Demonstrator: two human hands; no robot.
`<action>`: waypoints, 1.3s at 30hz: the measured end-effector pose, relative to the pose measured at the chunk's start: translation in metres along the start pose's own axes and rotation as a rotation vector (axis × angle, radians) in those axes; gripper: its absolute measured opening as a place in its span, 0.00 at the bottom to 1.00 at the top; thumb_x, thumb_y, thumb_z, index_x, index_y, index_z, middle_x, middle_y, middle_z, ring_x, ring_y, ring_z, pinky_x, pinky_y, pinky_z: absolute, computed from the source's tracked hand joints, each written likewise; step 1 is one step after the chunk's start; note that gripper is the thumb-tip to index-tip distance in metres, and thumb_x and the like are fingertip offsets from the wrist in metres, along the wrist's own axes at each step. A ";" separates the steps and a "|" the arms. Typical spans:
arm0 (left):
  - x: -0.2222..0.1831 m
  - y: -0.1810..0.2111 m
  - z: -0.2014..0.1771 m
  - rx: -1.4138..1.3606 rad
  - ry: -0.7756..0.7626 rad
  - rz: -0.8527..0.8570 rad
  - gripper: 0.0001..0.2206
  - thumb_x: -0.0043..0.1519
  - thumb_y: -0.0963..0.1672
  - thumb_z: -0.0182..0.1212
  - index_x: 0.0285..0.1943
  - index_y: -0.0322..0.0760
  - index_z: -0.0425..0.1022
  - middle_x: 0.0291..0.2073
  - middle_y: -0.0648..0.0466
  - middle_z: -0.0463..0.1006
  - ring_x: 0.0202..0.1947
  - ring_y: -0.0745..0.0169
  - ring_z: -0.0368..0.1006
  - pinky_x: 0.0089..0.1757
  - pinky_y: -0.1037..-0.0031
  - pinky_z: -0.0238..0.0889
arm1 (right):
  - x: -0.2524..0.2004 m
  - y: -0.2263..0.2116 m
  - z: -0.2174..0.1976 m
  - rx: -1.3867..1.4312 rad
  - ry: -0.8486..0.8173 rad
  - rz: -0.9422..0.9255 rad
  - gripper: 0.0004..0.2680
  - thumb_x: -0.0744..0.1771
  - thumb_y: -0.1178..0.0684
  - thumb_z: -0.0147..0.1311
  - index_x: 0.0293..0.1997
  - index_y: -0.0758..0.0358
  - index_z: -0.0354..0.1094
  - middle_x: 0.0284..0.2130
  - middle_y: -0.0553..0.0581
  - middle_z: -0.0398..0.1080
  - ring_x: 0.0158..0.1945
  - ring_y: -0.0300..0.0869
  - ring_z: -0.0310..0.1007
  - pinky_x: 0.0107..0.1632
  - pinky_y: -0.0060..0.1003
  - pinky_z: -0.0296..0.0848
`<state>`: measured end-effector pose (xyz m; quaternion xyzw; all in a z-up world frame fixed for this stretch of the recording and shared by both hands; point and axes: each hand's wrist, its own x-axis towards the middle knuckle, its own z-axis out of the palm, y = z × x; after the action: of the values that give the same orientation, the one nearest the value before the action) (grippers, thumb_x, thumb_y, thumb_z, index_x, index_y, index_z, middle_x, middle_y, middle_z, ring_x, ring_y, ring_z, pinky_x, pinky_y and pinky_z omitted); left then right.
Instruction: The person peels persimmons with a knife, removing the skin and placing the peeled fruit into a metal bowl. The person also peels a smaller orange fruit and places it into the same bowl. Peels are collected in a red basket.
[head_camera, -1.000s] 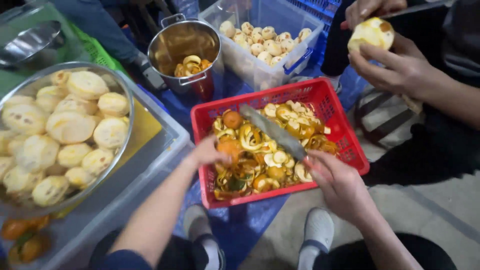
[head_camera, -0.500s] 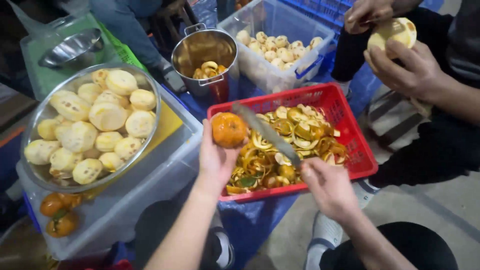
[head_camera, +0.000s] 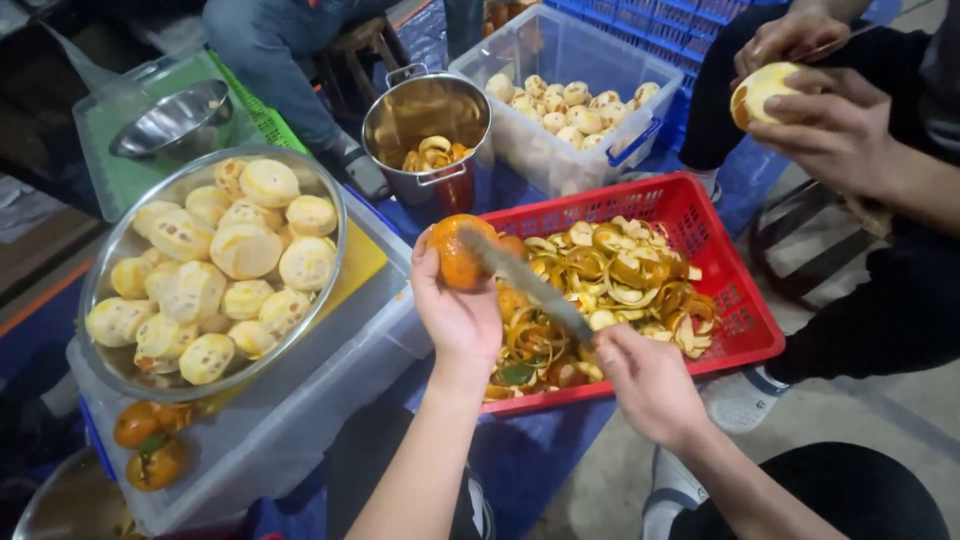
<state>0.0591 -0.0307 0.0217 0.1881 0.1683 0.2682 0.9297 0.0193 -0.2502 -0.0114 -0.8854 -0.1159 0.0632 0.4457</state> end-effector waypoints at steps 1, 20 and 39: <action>-0.004 0.001 -0.001 -0.055 -0.040 0.035 0.09 0.57 0.45 0.58 0.45 0.42 0.72 0.39 0.51 0.77 0.39 0.57 0.73 0.38 0.69 0.65 | -0.002 -0.008 -0.001 0.035 -0.033 0.202 0.13 0.69 0.50 0.41 0.38 0.55 0.79 0.24 0.51 0.75 0.27 0.39 0.68 0.34 0.36 0.65; 0.006 -0.007 0.001 0.026 0.222 -0.124 0.13 0.60 0.53 0.64 0.47 0.48 0.78 0.45 0.55 0.76 0.51 0.58 0.74 0.55 0.56 0.71 | -0.008 0.004 -0.009 -0.143 -0.085 -0.148 0.08 0.68 0.43 0.47 0.40 0.49 0.72 0.16 0.60 0.70 0.28 0.57 0.78 0.34 0.49 0.76; -0.020 -0.022 0.009 0.184 0.198 0.023 0.06 0.64 0.48 0.53 0.41 0.48 0.71 0.38 0.56 0.77 0.45 0.61 0.74 0.50 0.67 0.70 | -0.009 -0.009 0.004 -0.396 -0.139 -0.097 0.12 0.69 0.36 0.41 0.41 0.50 0.61 0.26 0.61 0.75 0.35 0.62 0.77 0.39 0.58 0.72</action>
<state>0.0568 -0.0618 0.0243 0.2471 0.2812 0.2794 0.8842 0.0088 -0.2441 -0.0063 -0.9426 -0.1990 0.0784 0.2565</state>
